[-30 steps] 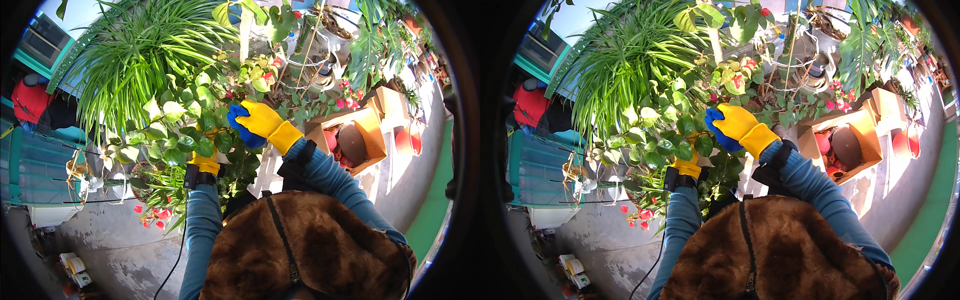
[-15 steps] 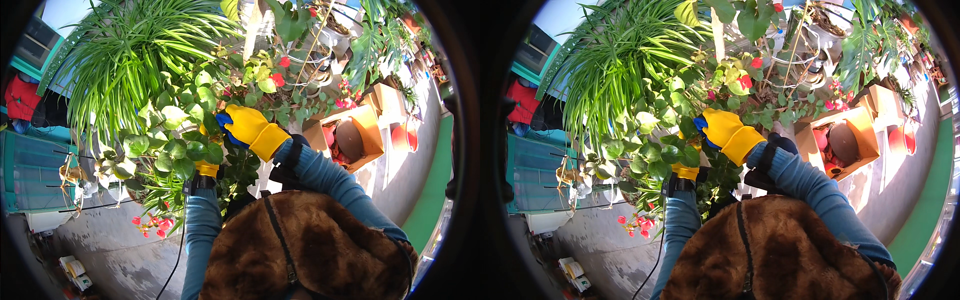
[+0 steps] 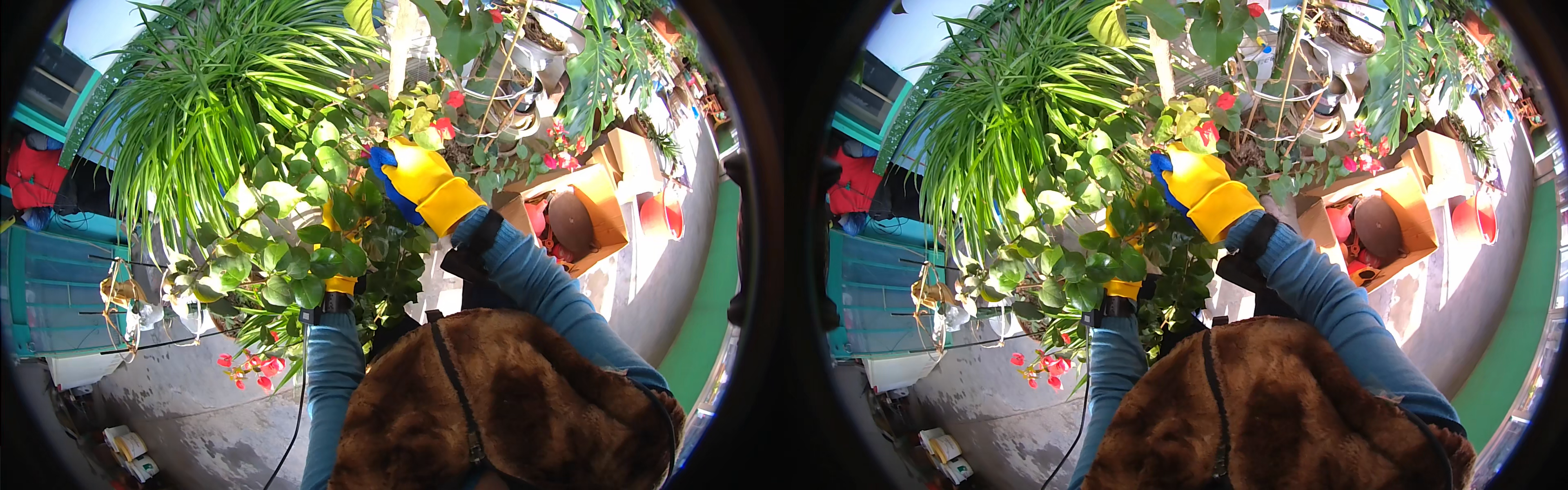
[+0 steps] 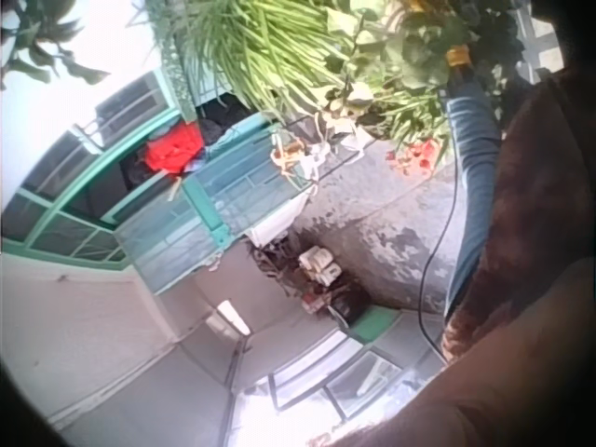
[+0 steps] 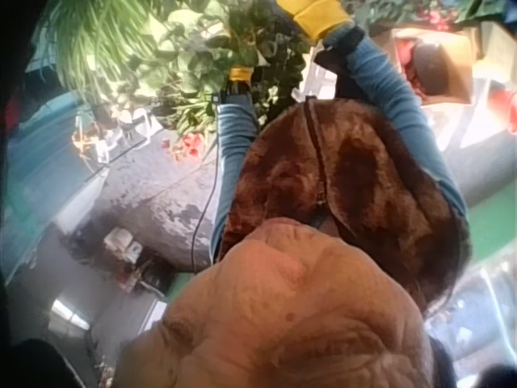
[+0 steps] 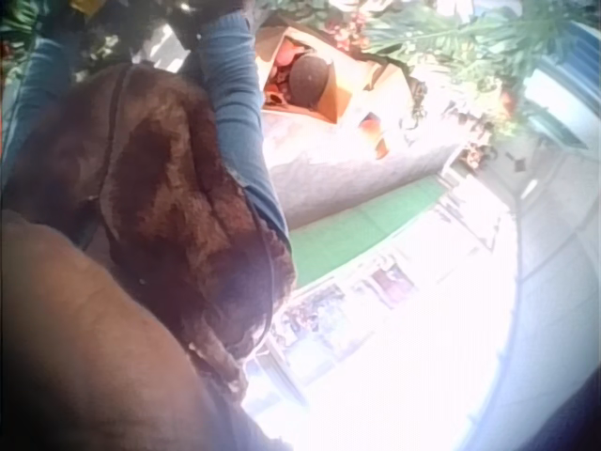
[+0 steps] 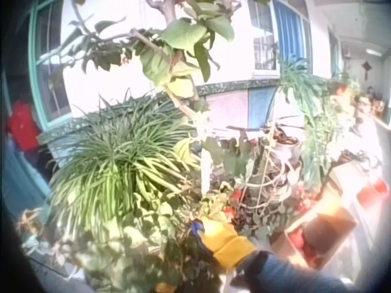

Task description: The person wipes the leaves of a potted plant with a blue cloth while wearing yellow gloves. They move around the plant to reach different leaves and continue wiping throughout the clip.

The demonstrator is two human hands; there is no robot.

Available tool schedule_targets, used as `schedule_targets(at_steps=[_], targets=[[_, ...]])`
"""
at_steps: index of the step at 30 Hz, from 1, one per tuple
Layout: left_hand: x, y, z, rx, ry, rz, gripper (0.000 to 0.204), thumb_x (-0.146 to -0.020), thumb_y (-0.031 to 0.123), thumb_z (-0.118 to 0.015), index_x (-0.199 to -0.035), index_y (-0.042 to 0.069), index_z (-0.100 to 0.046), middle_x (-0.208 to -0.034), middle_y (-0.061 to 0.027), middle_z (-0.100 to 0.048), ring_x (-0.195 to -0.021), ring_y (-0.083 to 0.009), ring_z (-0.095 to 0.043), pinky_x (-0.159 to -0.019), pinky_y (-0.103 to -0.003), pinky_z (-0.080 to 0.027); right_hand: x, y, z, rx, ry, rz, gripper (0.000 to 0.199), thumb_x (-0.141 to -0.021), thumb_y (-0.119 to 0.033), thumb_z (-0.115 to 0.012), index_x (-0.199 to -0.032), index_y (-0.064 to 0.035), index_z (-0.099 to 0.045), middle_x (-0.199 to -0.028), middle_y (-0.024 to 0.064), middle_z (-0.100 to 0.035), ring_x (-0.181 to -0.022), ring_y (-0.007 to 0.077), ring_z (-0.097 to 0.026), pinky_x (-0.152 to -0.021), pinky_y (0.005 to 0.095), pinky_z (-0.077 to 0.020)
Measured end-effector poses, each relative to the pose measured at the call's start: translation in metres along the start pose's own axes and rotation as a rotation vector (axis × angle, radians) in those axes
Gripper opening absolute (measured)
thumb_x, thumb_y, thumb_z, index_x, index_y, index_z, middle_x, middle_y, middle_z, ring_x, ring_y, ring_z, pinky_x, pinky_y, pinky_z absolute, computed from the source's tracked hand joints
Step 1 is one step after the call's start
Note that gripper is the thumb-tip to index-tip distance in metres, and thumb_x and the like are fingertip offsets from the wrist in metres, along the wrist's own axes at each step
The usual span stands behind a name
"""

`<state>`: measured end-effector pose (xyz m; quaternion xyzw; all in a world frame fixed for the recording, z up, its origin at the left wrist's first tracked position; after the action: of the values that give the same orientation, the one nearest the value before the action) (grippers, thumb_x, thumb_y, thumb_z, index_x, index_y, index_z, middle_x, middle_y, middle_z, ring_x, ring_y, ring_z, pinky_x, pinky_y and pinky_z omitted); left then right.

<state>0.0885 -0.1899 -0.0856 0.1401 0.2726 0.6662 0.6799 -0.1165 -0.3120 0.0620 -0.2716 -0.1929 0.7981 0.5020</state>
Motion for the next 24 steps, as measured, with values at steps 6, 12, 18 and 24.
schedule_targets(at_steps=[6, 12, 18, 24], targets=[[-0.015, 0.002, -0.002, 0.071, -0.008, -0.002, 0.036, -0.098, 0.027, -0.067, -0.128, 0.007, -0.066, -0.122, -0.0103, -0.071, -0.110, -0.0251, -0.068, -0.091, -0.040, -0.055, 0.014, -0.004, 0.019, -0.171, -0.128, 0.081, 0.030, -0.088, -0.031, -0.071, -0.104, -0.0082, -0.061, -0.096, 0.0221, -0.069, -0.088, 0.0457, -0.065, -0.074, 0.0509, -0.0506], [-0.014, 0.004, -0.004, 0.070, -0.016, -0.018, 0.036, -0.098, 0.028, -0.067, -0.127, 0.007, -0.066, -0.121, -0.0101, -0.072, -0.109, -0.0251, -0.069, -0.091, -0.040, -0.055, 0.026, -0.038, -0.022, -0.104, -0.254, 0.090, 0.031, -0.088, -0.029, -0.069, -0.106, -0.0033, -0.064, -0.097, 0.0249, -0.071, -0.093, 0.0468, -0.068, -0.082, 0.0558, -0.0520], [-0.001, 0.001, -0.006, 0.017, -0.018, -0.022, 0.035, -0.097, 0.028, -0.067, -0.126, 0.008, -0.067, -0.120, -0.0099, -0.072, -0.108, -0.0252, -0.069, -0.090, -0.039, -0.055, 0.009, -0.032, -0.021, -0.153, -0.123, 0.028, 0.029, -0.087, -0.029, -0.068, -0.101, -0.0026, -0.067, -0.092, 0.0251, -0.072, -0.090, 0.0474, -0.068, -0.081, 0.0560, -0.0531], [0.014, -0.001, -0.007, -0.029, -0.014, -0.019, 0.035, -0.097, 0.028, -0.068, -0.125, 0.008, -0.067, -0.119, -0.0097, -0.072, -0.108, -0.0252, -0.069, -0.089, -0.039, -0.055, -0.013, 0.001, -0.023, -0.074, -0.014, -0.036, 0.035, -0.090, -0.037, -0.066, -0.107, -0.0060, -0.065, -0.096, 0.0231, -0.072, -0.090, 0.0464, -0.068, -0.078, 0.0549, -0.0538]])
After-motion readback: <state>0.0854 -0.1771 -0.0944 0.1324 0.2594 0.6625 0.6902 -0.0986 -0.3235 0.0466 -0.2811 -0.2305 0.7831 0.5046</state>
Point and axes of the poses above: each hand's wrist, its own x-axis away from the middle knuckle, its own z-axis out of the back of the hand, y = z × x, the point moved 6 cm from there along -x, towards the middle knuckle
